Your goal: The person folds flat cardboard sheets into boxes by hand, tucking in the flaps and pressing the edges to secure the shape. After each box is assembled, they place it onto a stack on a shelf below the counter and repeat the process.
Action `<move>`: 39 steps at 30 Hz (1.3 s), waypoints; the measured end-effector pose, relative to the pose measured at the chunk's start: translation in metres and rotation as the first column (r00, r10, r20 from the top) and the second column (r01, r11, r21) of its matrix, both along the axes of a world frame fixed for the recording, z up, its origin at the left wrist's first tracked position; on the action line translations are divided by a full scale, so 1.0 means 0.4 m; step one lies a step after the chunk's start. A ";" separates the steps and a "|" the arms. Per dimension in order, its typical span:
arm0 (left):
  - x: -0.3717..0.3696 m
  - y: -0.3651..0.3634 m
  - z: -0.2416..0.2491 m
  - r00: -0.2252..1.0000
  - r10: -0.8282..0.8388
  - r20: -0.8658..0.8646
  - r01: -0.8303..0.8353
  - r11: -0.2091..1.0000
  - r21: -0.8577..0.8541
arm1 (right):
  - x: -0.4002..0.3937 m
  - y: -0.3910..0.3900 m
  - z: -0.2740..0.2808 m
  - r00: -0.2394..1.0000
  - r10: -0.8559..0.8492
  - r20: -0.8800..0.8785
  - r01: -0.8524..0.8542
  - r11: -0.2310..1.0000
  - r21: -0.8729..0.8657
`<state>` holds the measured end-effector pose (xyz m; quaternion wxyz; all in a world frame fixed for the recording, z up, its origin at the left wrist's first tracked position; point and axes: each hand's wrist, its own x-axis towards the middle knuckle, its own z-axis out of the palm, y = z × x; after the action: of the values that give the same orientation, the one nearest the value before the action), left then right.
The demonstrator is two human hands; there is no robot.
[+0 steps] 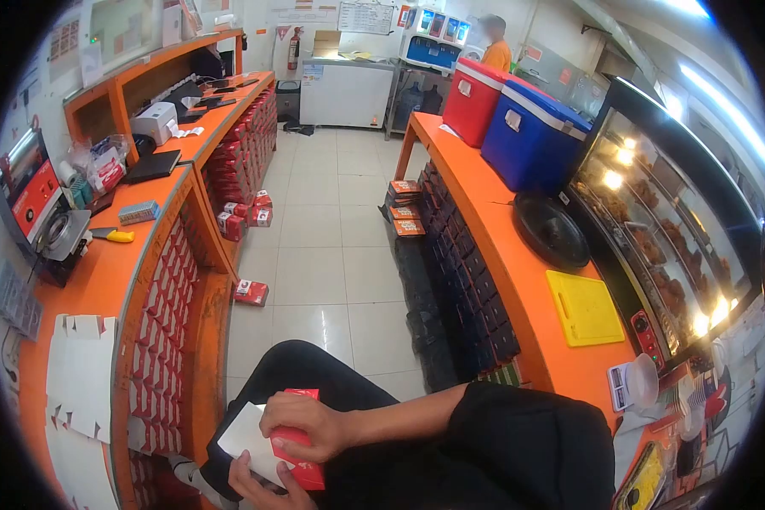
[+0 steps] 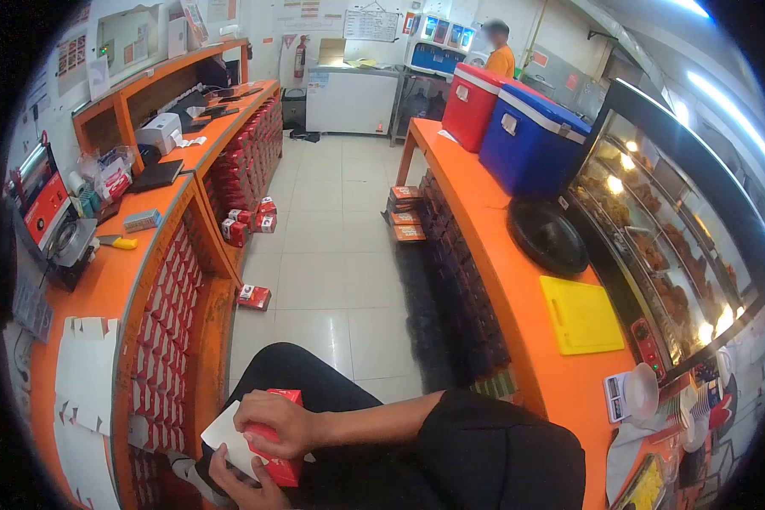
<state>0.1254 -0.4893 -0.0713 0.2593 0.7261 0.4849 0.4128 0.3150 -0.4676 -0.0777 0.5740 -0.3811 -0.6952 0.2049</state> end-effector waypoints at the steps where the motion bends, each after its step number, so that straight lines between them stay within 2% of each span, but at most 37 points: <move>1: -0.001 -0.003 0.000 1.000 0.019 -0.016 -0.019 0.999 -0.030 | 0.001 -0.001 0.000 1.000 0.004 0.010 -0.004 1.000 0.003; 3: 0.004 -0.009 0.010 0.999 0.036 -0.031 -0.038 0.997 -0.061 | 0.000 -0.002 0.001 1.000 0.006 0.020 -0.007 1.000 0.005; 5: 0.020 -0.012 0.034 0.985 0.156 0.078 -0.144 0.979 -0.141 | -0.002 -0.003 0.004 0.999 -0.003 0.042 0.002 0.999 0.037; 6: 0.014 -0.011 0.026 0.985 0.156 0.079 -0.144 0.980 -0.140 | -0.003 -0.003 0.004 0.999 -0.004 0.042 0.002 0.999 0.037; 8: -0.004 -0.002 -0.007 0.998 -0.020 -0.066 0.018 0.999 -0.038 | -0.005 -0.003 0.004 0.999 -0.005 0.050 0.004 0.999 0.033; 9: -0.009 0.001 -0.020 0.998 -0.020 -0.065 0.017 0.999 -0.038 | -0.005 -0.003 0.003 0.999 -0.005 0.051 0.003 0.999 0.032; 11: -0.018 0.002 -0.041 0.973 -0.195 -0.125 0.206 0.976 0.078 | -0.005 -0.002 0.004 0.998 -0.023 0.064 0.021 0.999 0.040; 12: -0.005 -0.013 -0.012 0.960 -0.194 -0.202 0.210 0.976 0.059 | -0.007 -0.002 0.005 0.998 -0.021 0.065 0.018 0.999 0.040; 13: 0.008 -0.022 0.001 0.960 -0.192 -0.203 0.208 0.976 0.060 | -0.010 -0.002 0.007 0.998 -0.042 0.053 0.039 0.998 0.058; 15: 0.024 -0.032 0.016 0.963 -0.172 -0.207 0.219 0.947 0.235 | -0.017 -0.002 0.008 0.997 -0.064 0.042 0.060 0.995 0.079; 17: 0.027 -0.036 0.007 0.971 -0.151 -0.188 0.194 0.952 0.238 | -0.029 -0.008 0.002 0.998 -0.051 -0.025 0.051 0.999 0.017; 21: 0.008 -0.034 -0.054 0.988 -0.094 -0.118 0.123 0.955 0.270 | -0.033 -0.013 0.028 0.999 -0.045 -0.002 0.045 0.999 0.021; 22: 0.001 -0.026 -0.058 0.989 -0.096 -0.117 0.125 0.955 0.270 | -0.023 -0.009 0.044 0.998 -0.044 0.033 0.042 0.996 0.076; 24: -0.010 -0.004 -0.058 0.968 -0.014 0.252 -0.057 0.960 0.274 | 0.018 -0.001 0.091 0.989 -0.093 0.112 0.077 0.987 0.140; 25: -0.044 0.015 -0.088 0.965 -0.010 0.261 -0.065 0.959 0.276 | 0.039 -0.004 0.093 0.989 -0.088 0.120 0.070 0.987 0.144; 26: -0.100 0.033 -0.141 0.888 0.147 0.436 -0.181 0.983 0.039 | 0.072 0.004 0.087 0.988 -0.145 0.050 0.143 0.989 0.043; 27: -0.128 0.047 -0.167 0.762 0.324 0.560 -0.250 0.946 -0.208 | 0.103 0.022 0.080 0.980 -0.200 -0.015 0.199 0.978 -0.058; 28: -0.120 0.056 -0.125 0.747 0.329 0.577 -0.267 0.944 -0.192 | 0.126 0.035 0.062 0.982 -0.170 -0.088 0.152 0.971 -0.184; 29: -0.113 0.065 -0.075 0.596 0.262 0.759 -0.109 0.963 -0.247 | 0.154 0.039 0.043 0.973 -0.164 -0.160 0.109 0.947 -0.303; 30: -0.099 0.070 -0.030 0.403 0.216 0.889 0.054 0.965 -0.258 | 0.173 0.047 0.050 0.991 -0.070 -0.113 0.035 0.957 -0.288; 31: -0.097 0.069 -0.011 0.406 0.229 0.885 0.000 0.968 -0.251 | 0.164 0.046 0.045 0.991 -0.019 -0.129 -0.018 0.960 -0.280; 32: -0.100 0.068 -0.005 0.432 0.222 0.874 0.045 0.963 -0.267 | 0.142 0.026 0.053 0.945 0.117 -0.306 -0.232 0.897 -0.375; 33: -0.093 0.075 -0.015 0.458 0.199 0.866 0.134 0.948 -0.288 | 0.132 0.004 0.053 0.862 0.181 -0.473 -0.406 0.805 -0.432; 34: -0.099 0.083 -0.040 0.437 0.156 0.886 0.260 0.921 -0.291 | 0.111 0.019 0.035 0.965 0.220 -0.144 -0.248 0.945 -0.213; 35: -0.090 0.074 -0.067 0.446 0.154 0.881 0.280 0.912 -0.301 | 0.095 -0.009 0.026 0.915 0.290 -0.280 -0.377 0.864 -0.334; 37: -0.081 0.054 -0.070 0.475 0.238 0.847 0.262 0.881 -0.395 | 0.066 -0.033 0.048 0.864 0.317 -0.391 -0.445 0.844 -0.300; 38: -0.074 0.050 -0.075 0.480 0.230 0.846 0.279 0.875 -0.396 | 0.066 -0.046 0.064 0.869 0.300 -0.393 -0.429 0.852 -0.300; 39: -0.066 0.044 -0.081 0.441 0.261 0.859 0.294 0.862 -0.413 | 0.072 -0.058 0.081 0.904 0.303 -0.301 -0.392 0.868 -0.305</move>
<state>0.0989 -0.4715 -0.1035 0.6606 0.3047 0.3550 0.5871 0.3437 -0.4908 -0.0452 0.5290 -0.3188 -0.6276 0.4739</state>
